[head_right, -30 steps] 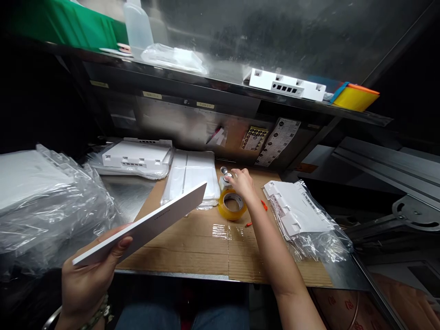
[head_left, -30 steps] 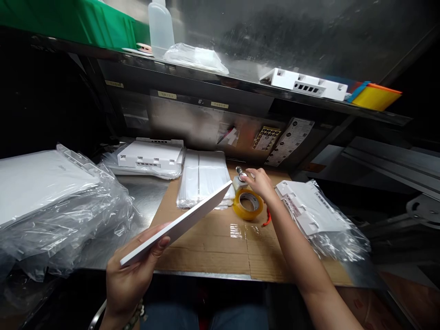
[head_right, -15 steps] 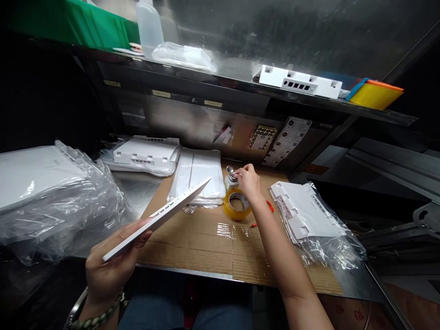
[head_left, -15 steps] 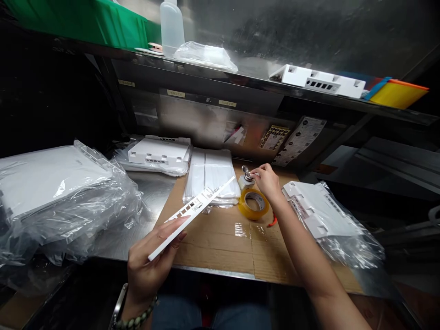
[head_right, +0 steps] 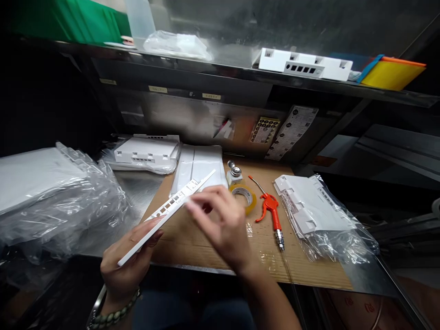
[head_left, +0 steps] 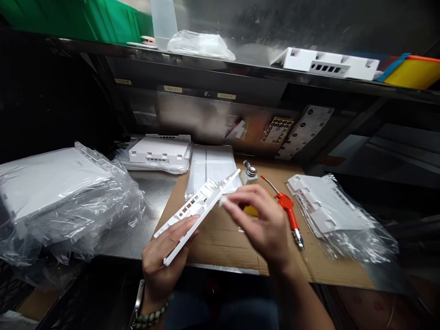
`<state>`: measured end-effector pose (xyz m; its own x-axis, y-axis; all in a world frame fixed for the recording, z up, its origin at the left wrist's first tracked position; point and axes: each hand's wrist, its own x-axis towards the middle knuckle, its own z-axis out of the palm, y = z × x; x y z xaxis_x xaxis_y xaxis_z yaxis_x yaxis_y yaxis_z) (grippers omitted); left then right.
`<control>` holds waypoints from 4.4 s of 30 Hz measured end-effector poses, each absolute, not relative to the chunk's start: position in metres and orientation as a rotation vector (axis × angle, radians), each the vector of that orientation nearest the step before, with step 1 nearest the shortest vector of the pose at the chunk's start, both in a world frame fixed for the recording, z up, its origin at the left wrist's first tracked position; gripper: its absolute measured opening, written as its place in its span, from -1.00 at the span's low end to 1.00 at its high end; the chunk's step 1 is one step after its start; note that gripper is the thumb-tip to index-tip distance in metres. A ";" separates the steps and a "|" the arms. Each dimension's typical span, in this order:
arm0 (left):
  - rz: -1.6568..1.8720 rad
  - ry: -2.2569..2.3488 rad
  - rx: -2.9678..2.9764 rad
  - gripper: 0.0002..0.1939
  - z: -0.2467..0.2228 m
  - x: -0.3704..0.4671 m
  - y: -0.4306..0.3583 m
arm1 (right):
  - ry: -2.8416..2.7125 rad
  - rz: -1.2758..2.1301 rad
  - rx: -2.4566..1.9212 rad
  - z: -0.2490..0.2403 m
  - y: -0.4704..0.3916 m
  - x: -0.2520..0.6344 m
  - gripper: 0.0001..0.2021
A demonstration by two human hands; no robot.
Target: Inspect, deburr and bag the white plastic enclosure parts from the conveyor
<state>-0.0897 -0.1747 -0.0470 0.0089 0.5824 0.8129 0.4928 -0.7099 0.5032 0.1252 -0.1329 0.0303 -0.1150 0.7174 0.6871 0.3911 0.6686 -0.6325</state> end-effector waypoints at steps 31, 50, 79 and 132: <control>1.820 1.128 2.283 -0.46 -0.057 -0.082 -0.175 | -1.727 0.366 -0.877 0.019 -0.154 0.109 -0.91; 1.833 1.153 2.234 -0.51 -0.053 -0.082 -0.174 | -1.391 0.054 -1.128 0.017 -0.099 0.164 -0.91; 1.858 1.040 2.239 -0.55 -0.058 -0.080 -0.174 | -1.659 0.149 -1.032 0.019 -0.139 0.146 -0.88; 1.684 0.596 0.941 0.08 -0.039 -0.076 -0.154 | -0.858 0.913 -0.663 -0.003 -0.140 0.198 -0.82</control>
